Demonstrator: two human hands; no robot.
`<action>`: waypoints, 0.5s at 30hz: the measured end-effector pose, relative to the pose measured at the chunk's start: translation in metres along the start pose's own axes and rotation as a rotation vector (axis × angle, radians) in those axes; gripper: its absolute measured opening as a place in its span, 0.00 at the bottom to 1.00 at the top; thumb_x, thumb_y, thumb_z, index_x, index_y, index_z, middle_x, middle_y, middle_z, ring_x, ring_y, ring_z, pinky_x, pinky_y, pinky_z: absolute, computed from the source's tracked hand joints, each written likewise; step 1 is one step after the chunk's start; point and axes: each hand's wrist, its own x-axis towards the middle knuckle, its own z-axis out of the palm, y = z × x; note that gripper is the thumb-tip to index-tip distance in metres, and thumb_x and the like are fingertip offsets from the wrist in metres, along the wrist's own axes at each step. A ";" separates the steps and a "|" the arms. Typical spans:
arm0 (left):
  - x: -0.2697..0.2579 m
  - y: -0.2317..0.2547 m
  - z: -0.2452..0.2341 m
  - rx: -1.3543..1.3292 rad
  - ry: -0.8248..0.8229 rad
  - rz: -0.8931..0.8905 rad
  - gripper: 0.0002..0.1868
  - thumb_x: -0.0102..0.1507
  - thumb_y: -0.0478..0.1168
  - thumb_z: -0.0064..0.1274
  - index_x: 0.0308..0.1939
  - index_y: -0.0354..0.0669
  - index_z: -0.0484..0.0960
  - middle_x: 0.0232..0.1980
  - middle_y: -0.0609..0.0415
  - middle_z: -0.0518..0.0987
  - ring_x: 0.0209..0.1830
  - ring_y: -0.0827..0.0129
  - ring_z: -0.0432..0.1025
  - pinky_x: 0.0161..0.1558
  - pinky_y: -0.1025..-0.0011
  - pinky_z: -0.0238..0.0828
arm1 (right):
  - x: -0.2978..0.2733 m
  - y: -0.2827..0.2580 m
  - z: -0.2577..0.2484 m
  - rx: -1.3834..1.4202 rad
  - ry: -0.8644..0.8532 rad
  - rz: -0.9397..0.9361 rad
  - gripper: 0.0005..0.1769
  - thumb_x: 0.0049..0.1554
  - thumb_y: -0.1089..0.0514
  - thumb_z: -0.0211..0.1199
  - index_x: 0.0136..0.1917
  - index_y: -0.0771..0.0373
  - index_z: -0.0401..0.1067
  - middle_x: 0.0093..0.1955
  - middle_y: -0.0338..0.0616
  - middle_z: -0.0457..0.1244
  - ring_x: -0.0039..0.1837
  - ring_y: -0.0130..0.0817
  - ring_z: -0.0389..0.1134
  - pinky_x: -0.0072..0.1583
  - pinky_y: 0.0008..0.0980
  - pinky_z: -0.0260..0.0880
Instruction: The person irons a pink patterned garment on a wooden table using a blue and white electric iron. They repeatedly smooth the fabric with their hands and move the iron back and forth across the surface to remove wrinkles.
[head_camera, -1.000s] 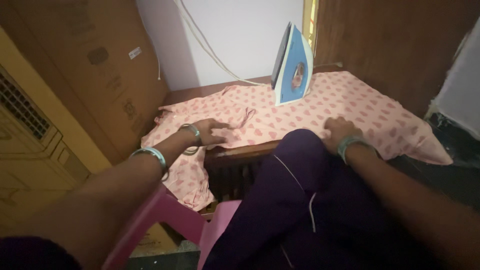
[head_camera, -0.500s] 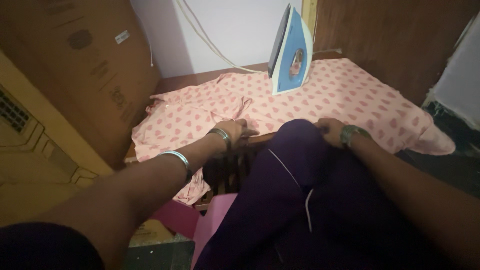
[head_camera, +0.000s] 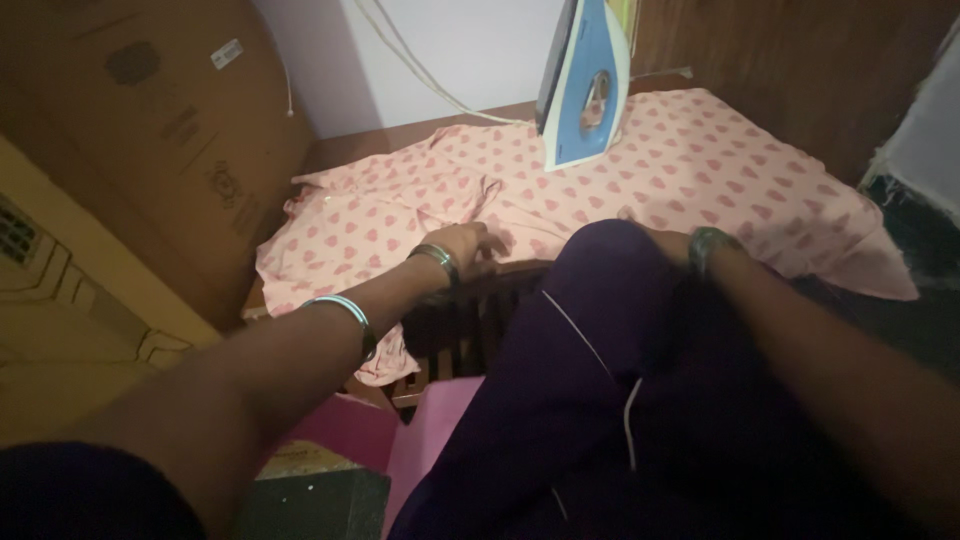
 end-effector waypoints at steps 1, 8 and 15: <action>0.006 0.001 0.000 -0.001 -0.022 -0.046 0.18 0.60 0.56 0.53 0.54 0.70 0.85 0.57 0.59 0.81 0.55 0.63 0.78 0.59 0.62 0.73 | -0.008 -0.005 0.002 -0.056 0.072 -0.013 0.35 0.64 0.32 0.45 0.63 0.61 0.73 0.58 0.52 0.68 0.59 0.43 0.70 0.63 0.38 0.66; 0.003 0.005 -0.027 0.097 -0.197 -0.107 0.17 0.61 0.54 0.52 0.52 0.65 0.87 0.58 0.53 0.80 0.59 0.59 0.75 0.62 0.60 0.70 | -0.064 -0.071 0.012 0.043 0.633 -0.108 0.23 0.63 0.41 0.59 0.50 0.62 0.82 0.45 0.55 0.73 0.47 0.45 0.75 0.54 0.38 0.72; 0.058 -0.064 -0.047 -0.152 0.045 -0.327 0.25 0.65 0.60 0.45 0.63 0.61 0.80 0.62 0.54 0.81 0.60 0.57 0.76 0.65 0.59 0.69 | 0.029 -0.160 0.030 -0.014 0.572 -0.510 0.18 0.57 0.48 0.67 0.54 0.62 0.78 0.51 0.49 0.72 0.54 0.38 0.74 0.57 0.36 0.72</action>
